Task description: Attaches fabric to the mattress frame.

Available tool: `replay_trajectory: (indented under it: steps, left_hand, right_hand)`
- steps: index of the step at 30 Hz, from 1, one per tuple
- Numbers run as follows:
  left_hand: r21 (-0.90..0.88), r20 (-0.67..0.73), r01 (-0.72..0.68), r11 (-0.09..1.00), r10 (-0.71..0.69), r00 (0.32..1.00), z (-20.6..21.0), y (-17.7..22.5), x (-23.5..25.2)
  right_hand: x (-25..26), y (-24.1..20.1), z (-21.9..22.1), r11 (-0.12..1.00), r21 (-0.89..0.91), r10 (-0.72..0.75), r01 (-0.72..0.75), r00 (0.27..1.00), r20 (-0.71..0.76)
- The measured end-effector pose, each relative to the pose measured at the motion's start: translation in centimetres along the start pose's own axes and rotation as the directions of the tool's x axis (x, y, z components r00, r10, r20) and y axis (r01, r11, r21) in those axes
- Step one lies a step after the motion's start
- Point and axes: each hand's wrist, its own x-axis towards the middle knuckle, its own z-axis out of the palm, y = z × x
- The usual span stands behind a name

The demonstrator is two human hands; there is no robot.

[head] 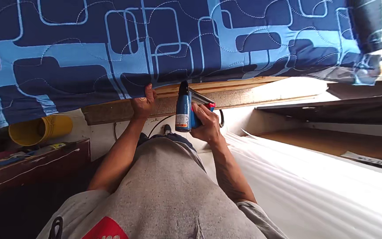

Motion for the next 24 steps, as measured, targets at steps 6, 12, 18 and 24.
replay_trajectory:
  steps: [6,12,18,24]
  left_hand:
    - [-0.116,0.028,0.088,0.989,-0.086,0.996,-0.1,0.0,-0.1]
    - [-0.226,0.104,0.146,0.963,-0.125,0.987,-0.6,1.0,0.3]
    - [-0.312,0.259,0.260,0.914,-0.182,0.949,-4.2,2.2,1.1]
    - [-0.219,-0.089,0.164,0.962,-0.187,0.978,-7.8,1.3,-0.1]
  right_hand:
    - [0.8,-1.1,1.6,0.999,-0.015,-0.043,0.044,0.997,0.071]
    - [1.6,-2.6,3.6,0.996,-0.033,-0.079,0.082,0.993,0.085]
    - [0.9,-3.4,3.1,0.995,-0.023,-0.098,0.101,0.988,0.121]
    - [0.4,-3.5,1.8,0.993,-0.085,-0.078,0.087,0.992,0.095]
